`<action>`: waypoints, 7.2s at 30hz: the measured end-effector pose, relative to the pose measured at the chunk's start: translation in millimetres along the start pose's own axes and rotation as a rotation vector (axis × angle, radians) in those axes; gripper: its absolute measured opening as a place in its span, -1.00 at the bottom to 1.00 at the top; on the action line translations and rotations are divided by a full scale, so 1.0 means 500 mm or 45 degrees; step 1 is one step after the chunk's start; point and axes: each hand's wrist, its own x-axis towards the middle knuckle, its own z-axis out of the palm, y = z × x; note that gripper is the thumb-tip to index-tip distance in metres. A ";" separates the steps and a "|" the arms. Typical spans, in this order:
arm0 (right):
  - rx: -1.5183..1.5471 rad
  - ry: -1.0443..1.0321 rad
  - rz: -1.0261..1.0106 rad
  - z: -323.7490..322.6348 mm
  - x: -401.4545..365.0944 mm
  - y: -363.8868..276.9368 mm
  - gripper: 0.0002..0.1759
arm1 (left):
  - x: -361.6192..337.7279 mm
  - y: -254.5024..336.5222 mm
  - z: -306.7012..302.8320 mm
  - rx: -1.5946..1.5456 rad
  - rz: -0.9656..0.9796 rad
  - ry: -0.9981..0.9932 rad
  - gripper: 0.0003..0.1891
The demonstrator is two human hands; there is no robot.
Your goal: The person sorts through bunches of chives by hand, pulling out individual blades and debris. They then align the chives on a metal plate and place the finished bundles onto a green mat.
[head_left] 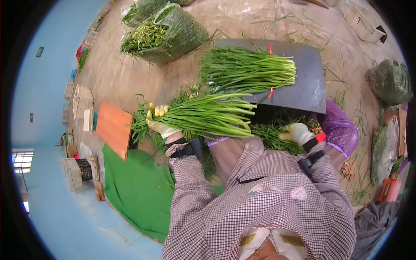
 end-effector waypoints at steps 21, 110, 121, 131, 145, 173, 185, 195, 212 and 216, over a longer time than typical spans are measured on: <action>2.014 -1.176 -0.352 0.015 0.019 -0.142 0.04 | 0.039 -0.308 0.173 0.182 -0.494 -0.075 -0.64; 0.034 0.926 0.073 -0.125 0.195 -0.086 -0.81 | -0.361 -0.587 -0.011 0.218 -1.426 -0.291 -0.60; 1.419 0.833 -0.219 -0.172 -0.047 -0.260 -0.89 | -0.339 -0.573 0.041 -0.258 -1.412 -0.186 -0.49; 1.156 0.984 -0.298 -0.154 -0.162 -0.303 -0.87 | -0.326 -0.575 0.069 -0.302 -1.385 -0.058 -0.54; 0.201 1.138 -0.076 -0.065 -0.076 -0.159 -0.87 | -0.328 -0.585 0.080 -0.242 -1.344 -0.146 -0.41; 0.899 1.983 -0.468 -0.303 -0.392 -0.147 -0.80 | -0.308 -0.595 0.079 -0.174 -1.285 -0.098 -0.52; -0.265 -0.217 0.313 -0.032 -0.299 -0.079 -0.44 | -0.230 -0.467 0.333 -0.122 -0.721 -0.634 -0.32; -0.665 0.862 -0.413 -0.132 -0.039 -0.305 0.10 | -0.253 -0.468 0.256 0.428 -0.253 -0.169 -0.40; -1.362 0.412 -0.127 -0.344 0.327 0.028 -0.25 | 0.159 -0.413 0.030 0.269 -0.253 0.307 -0.37; -1.444 0.426 -0.108 -0.304 0.350 0.098 -0.22 | 0.131 -0.480 0.086 1.220 0.418 0.434 -0.25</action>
